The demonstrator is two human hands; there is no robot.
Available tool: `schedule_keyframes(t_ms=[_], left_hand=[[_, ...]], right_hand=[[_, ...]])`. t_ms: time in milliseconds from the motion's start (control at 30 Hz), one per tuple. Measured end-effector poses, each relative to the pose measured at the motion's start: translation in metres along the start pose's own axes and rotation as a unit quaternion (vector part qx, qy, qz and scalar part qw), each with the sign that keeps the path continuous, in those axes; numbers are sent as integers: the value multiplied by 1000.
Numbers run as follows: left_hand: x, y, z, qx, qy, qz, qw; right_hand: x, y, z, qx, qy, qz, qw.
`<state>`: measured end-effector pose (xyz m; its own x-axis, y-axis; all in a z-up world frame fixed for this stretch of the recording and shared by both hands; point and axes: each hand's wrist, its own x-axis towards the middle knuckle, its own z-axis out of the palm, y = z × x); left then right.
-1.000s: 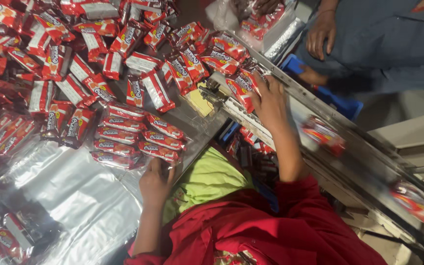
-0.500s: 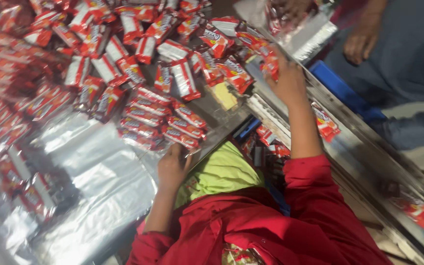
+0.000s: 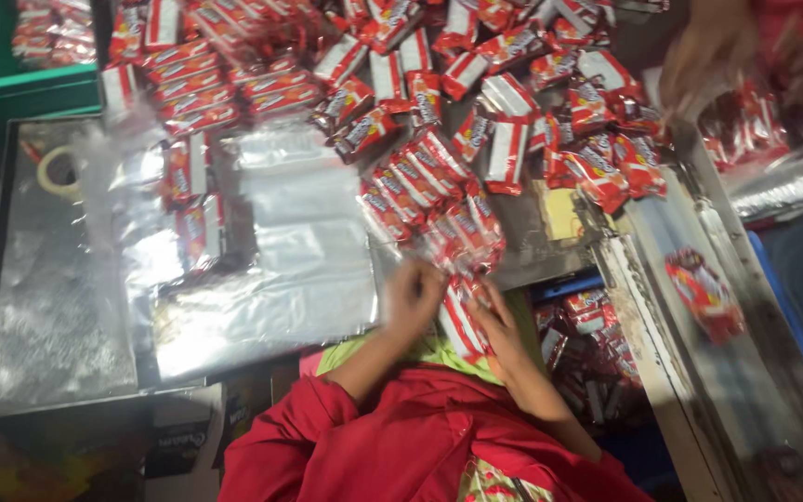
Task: The person repeatedly picks up small red snack packets from a pile on a metal table and places them into clear plastic bags. The bags are then moved aside, and the process continues with new bags.
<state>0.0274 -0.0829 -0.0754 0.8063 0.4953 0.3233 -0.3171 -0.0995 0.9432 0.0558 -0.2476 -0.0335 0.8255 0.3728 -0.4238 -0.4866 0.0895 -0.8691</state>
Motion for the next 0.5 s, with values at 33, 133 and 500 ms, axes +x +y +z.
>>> schedule_keyframes(t_ms=[33,133,500], left_hand=[[-12,13,6,88,20,41,995],[-22,45,2,114,-85,82,986],[6,107,-15,124,-109,174,971]], right_hand=[[7,-1,4,-70,47,-18,996],[20,-19,9,-277,104,-247,923],[77,-93,52,-304,38,-568,764]])
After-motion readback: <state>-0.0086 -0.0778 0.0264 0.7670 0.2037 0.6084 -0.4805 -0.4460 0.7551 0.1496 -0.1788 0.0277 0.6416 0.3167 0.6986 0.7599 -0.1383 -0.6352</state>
